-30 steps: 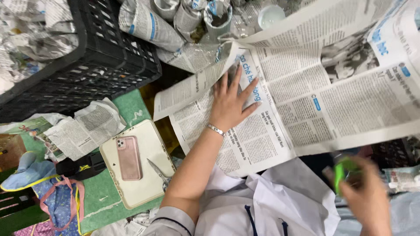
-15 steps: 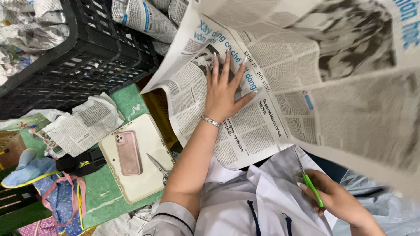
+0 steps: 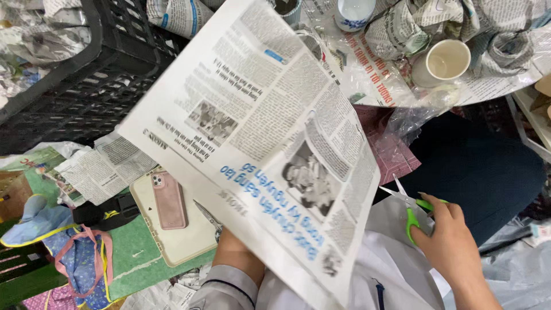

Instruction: The person cuts newspaper sheets into strips using scissors, then rolls each strip tightly around a cylindrical cup to form a tube. The finished tubes are placed into a nearby black crate.

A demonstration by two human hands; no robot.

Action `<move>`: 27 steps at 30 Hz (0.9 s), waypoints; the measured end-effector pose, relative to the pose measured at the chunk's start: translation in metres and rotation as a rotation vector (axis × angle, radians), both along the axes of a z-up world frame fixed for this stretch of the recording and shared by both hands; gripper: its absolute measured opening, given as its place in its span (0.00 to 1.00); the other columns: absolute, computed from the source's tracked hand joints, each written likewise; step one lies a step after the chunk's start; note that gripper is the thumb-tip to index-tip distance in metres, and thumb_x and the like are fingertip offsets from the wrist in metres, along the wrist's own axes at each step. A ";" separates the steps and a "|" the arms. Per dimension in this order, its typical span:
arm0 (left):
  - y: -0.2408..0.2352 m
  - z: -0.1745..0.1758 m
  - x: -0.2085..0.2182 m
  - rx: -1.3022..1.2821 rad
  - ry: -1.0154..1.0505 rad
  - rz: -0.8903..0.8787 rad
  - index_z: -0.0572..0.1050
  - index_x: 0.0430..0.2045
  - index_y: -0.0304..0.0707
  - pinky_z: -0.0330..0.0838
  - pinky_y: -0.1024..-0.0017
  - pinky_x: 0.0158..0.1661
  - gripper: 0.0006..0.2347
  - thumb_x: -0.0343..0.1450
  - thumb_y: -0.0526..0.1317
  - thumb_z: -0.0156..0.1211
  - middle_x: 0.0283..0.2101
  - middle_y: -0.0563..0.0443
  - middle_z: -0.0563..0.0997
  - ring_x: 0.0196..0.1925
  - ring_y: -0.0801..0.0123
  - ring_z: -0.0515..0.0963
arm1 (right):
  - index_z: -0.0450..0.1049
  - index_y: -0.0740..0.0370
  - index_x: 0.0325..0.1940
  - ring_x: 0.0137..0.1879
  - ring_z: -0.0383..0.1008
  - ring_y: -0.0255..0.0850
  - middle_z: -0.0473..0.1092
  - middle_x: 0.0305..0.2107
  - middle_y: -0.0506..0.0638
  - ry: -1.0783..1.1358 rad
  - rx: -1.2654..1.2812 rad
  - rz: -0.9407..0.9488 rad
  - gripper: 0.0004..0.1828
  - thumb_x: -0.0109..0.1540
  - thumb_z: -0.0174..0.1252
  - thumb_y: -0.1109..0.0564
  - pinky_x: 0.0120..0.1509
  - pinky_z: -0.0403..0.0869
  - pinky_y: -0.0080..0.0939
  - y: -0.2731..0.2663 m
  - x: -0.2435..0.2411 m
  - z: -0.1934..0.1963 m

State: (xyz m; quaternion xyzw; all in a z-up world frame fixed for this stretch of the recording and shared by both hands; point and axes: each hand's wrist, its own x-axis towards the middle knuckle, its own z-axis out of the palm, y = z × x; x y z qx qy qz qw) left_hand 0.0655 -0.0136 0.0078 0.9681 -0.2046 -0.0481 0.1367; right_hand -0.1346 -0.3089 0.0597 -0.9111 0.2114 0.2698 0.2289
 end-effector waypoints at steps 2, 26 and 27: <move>0.000 0.000 0.001 -0.017 -0.004 0.005 0.68 0.59 0.56 0.41 0.31 0.71 0.30 0.65 0.66 0.60 0.72 0.39 0.57 0.77 0.28 0.43 | 0.66 0.49 0.71 0.46 0.76 0.52 0.67 0.56 0.58 -0.028 0.025 -0.022 0.42 0.51 0.67 0.53 0.50 0.77 0.48 0.006 0.006 0.002; -0.007 -0.024 -0.007 -0.072 0.053 0.050 0.62 0.65 0.54 0.36 0.28 0.69 0.41 0.60 0.72 0.57 0.75 0.36 0.47 0.77 0.26 0.38 | 0.68 0.60 0.53 0.64 0.69 0.52 0.68 0.55 0.58 -0.647 0.293 0.270 0.35 0.44 0.72 0.54 0.68 0.69 0.52 0.006 0.020 0.042; -0.010 -0.026 -0.009 -0.076 0.059 0.048 0.62 0.65 0.54 0.36 0.28 0.69 0.41 0.60 0.73 0.57 0.75 0.36 0.47 0.77 0.26 0.38 | 0.69 0.56 0.48 0.66 0.67 0.54 0.68 0.57 0.59 -0.655 0.327 0.408 0.32 0.42 0.73 0.53 0.68 0.68 0.54 0.016 0.023 0.049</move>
